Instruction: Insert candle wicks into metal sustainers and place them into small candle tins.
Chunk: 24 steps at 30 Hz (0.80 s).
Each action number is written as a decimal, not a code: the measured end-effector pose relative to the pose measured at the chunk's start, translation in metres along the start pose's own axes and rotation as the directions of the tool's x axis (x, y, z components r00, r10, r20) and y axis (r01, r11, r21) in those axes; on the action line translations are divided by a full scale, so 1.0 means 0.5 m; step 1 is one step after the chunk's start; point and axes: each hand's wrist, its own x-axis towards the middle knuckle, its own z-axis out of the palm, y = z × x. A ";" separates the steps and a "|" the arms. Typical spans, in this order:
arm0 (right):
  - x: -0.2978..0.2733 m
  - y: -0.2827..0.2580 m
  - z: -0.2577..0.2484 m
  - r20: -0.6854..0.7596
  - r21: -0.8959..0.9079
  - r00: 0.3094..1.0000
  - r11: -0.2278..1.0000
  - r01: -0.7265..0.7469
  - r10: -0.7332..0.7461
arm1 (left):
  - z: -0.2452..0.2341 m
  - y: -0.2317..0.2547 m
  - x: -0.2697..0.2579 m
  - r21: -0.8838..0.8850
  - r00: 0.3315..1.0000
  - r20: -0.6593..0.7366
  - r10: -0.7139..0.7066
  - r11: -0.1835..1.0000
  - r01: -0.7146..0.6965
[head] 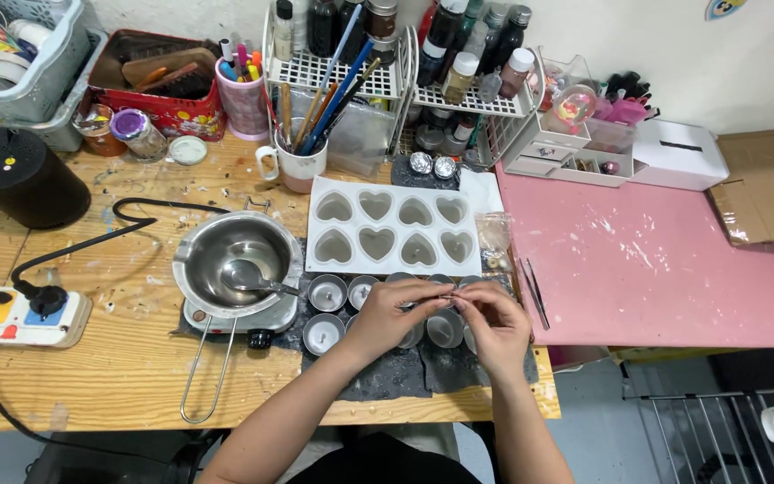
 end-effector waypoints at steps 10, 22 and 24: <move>0.044 -0.089 -0.004 0.142 -0.169 0.985 0.978 0.119 -0.096 | -0.013 -0.001 0.006 0.060 0.994 0.050 0.093 0.994 -0.095; 0.050 -0.117 -0.015 0.240 -0.467 0.950 0.834 0.292 -0.199 | -0.007 -0.006 0.009 -0.006 0.996 0.067 -0.052 0.999 0.052; 0.051 -0.119 -0.015 0.233 -0.485 0.952 0.825 0.291 -0.199 | -0.003 -0.024 0.005 0.008 0.996 0.056 -0.063 0.998 0.063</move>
